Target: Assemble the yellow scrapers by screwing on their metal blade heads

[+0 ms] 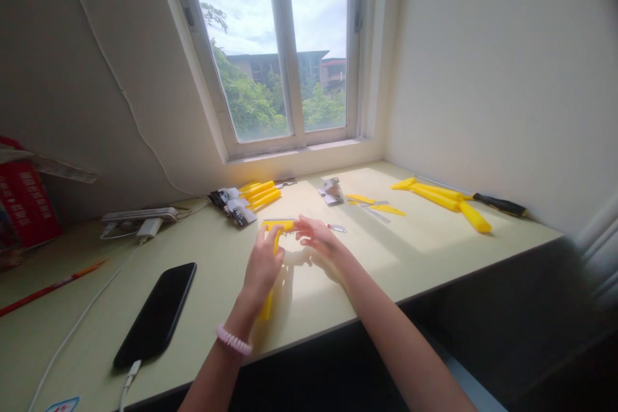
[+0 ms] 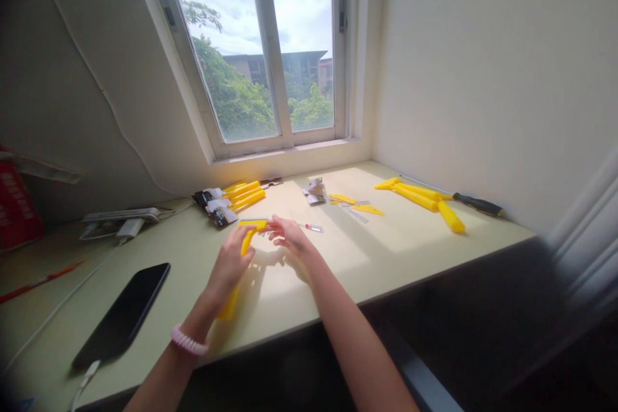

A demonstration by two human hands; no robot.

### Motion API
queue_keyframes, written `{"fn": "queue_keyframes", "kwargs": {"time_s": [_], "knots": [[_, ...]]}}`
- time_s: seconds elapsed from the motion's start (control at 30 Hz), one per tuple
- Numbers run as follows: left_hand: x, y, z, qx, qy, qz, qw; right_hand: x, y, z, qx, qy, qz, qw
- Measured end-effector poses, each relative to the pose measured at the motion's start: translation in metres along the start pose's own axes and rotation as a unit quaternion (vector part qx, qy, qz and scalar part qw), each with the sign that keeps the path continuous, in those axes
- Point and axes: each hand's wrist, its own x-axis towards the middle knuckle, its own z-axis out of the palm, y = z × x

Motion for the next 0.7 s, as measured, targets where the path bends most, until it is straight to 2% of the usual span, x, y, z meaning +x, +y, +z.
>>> {"fn": "queue_keyframes", "kwargs": {"time_s": [0.07, 0.13, 0.23, 0.37, 0.43, 0.5, 0.6, 0.7], "knots": [[0.011, -0.009, -0.004, -0.085, 0.03, -0.048, 0.995, 0.004, 0.003, -0.002, -0.054, 0.042, -0.008, 0.998], [0.023, -0.015, -0.007, -0.188, 0.041, -0.13, 0.973, 0.009, 0.009, -0.004, -0.142, 0.117, -0.033, 0.982], [0.038, -0.017, -0.007, -0.388, 0.056, -0.218, 0.894, 0.016, 0.021, -0.006, -0.296, 0.179, -0.071, 0.935], [0.044, -0.013, 0.0, -0.552, 0.075, -0.265, 0.787, 0.019, 0.032, -0.002, -0.477, 0.164, -0.112, 0.856], [0.042, -0.014, 0.004, -0.591, 0.065, -0.279, 0.754, 0.022, 0.034, 0.002, -0.538, 0.158, -0.123, 0.819], [0.039, -0.017, 0.006, -0.611, 0.062, -0.287, 0.736, 0.025, 0.033, 0.006, -0.579, 0.161, -0.122, 0.79], [0.034, -0.024, 0.005, -0.633, 0.051, -0.301, 0.712, 0.033, 0.031, 0.009, -0.601, 0.159, -0.12, 0.774], [0.029, -0.025, 0.002, -0.649, 0.018, -0.318, 0.691, 0.039, 0.031, 0.01, -0.581, 0.153, -0.136, 0.788]]}}
